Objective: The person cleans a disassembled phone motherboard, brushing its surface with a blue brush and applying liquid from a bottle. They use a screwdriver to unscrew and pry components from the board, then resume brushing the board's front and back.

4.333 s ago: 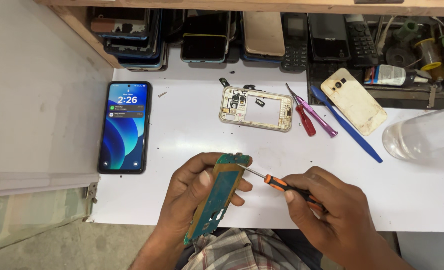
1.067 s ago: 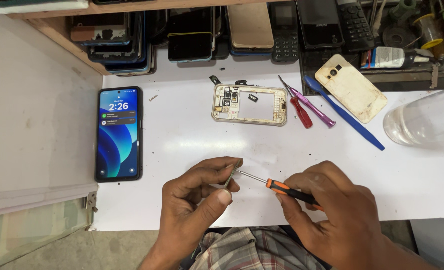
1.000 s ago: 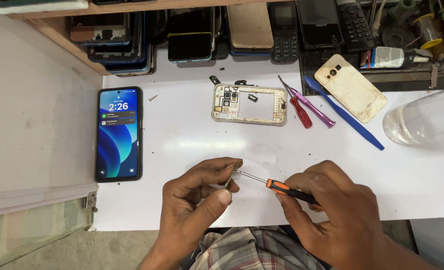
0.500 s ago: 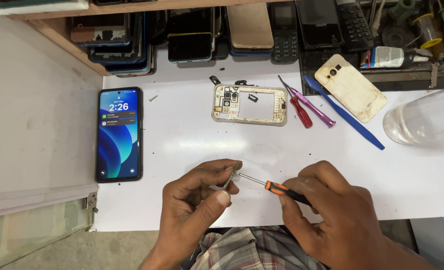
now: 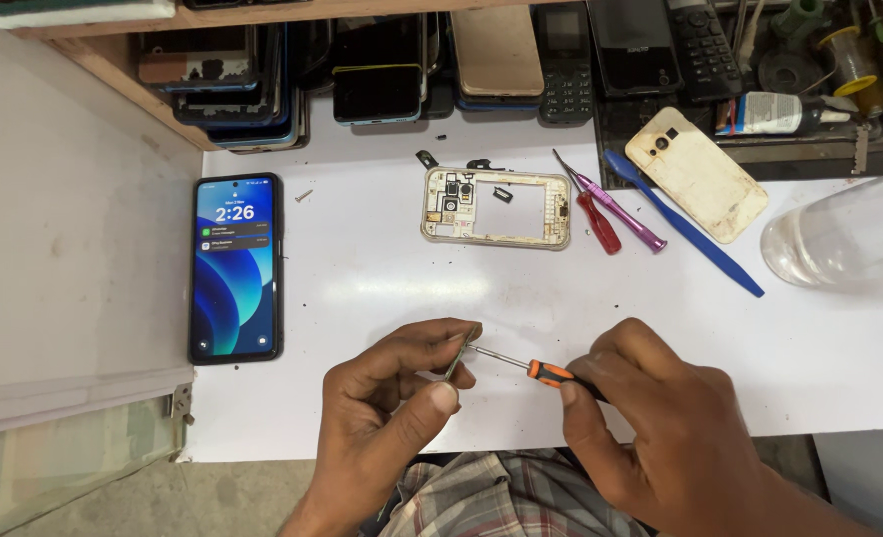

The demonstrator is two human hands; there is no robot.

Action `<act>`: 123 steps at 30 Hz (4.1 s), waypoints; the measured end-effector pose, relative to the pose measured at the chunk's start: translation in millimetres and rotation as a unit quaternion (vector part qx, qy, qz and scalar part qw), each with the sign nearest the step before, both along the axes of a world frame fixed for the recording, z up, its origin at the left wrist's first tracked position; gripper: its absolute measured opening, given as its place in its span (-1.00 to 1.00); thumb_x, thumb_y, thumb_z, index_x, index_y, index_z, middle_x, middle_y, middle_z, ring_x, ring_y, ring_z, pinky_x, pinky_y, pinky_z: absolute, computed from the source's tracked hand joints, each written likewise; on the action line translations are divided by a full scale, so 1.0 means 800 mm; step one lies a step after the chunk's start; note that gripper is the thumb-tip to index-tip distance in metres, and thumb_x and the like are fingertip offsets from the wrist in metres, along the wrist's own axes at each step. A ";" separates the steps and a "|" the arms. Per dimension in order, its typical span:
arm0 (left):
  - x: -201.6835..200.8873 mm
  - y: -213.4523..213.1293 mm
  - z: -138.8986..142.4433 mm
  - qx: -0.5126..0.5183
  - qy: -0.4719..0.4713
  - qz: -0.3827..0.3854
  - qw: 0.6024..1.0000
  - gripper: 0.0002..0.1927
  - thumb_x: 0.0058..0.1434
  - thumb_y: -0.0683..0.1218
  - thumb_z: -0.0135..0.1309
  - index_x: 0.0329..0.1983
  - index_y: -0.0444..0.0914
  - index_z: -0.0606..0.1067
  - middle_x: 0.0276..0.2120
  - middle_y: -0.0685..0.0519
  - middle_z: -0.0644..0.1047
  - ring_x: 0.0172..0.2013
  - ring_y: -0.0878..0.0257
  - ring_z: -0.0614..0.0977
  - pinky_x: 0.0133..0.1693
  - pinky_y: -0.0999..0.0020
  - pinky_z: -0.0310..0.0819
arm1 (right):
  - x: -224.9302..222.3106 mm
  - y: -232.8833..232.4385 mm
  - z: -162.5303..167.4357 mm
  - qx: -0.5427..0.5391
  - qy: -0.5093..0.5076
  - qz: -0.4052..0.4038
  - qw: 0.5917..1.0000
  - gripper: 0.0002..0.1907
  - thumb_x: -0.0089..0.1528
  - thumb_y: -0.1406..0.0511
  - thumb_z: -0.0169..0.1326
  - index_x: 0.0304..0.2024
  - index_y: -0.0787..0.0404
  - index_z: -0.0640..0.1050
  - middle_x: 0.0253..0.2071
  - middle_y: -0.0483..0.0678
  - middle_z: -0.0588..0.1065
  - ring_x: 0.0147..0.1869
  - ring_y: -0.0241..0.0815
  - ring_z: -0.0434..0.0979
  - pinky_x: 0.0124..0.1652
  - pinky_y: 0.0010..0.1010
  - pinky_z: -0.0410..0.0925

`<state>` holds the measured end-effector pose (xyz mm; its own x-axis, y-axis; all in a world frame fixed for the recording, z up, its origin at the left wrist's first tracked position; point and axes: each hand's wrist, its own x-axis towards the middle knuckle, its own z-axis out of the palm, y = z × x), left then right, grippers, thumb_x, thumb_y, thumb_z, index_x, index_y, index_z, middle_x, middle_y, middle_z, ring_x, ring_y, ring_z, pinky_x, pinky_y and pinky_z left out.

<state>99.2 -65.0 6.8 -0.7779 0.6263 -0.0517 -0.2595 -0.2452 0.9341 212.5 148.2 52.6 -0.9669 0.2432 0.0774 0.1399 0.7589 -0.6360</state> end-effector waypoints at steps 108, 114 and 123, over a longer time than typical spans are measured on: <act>-0.029 -0.008 -0.001 0.023 -0.196 0.133 0.971 -0.34 0.42 0.22 -0.28 0.09 -0.46 0.48 -0.02 -0.38 0.58 -0.22 -0.06 0.71 -0.31 0.18 0.71 | -0.013 0.020 -0.058 0.158 -0.043 0.127 0.978 -0.80 0.06 0.27 0.21 -0.32 0.22 0.53 -0.33 -0.03 0.48 -0.56 -0.07 0.51 -0.60 -0.26 0.33; -0.027 -0.009 -0.002 0.078 -0.239 0.114 0.961 -0.31 0.43 0.22 -0.25 0.12 -0.51 0.45 -0.01 -0.43 0.56 -0.23 -0.06 0.70 -0.32 0.18 0.69 | -0.051 0.035 -0.058 0.084 0.003 0.058 0.995 -0.90 0.18 0.32 0.19 -0.33 0.22 0.54 -0.36 -0.04 0.48 -0.49 -0.02 0.51 -0.46 -0.25 0.35; -0.022 -0.001 -0.005 0.098 -0.260 0.076 0.958 -0.28 0.41 0.24 -0.27 0.14 -0.52 0.44 0.00 -0.45 0.57 -0.22 -0.06 0.70 -0.30 0.18 0.70 | -0.148 0.061 -0.052 0.076 0.045 0.032 0.996 -0.86 0.25 0.36 0.21 -0.20 0.34 0.60 -0.27 0.07 0.48 -0.36 -0.02 0.51 -0.37 -0.22 0.33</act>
<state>81.3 -65.4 3.0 -0.7615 0.5453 -0.3504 -0.6249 -0.4741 0.6203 93.9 197.3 10.6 -0.9675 0.1608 0.1949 0.0367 0.8526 -0.5213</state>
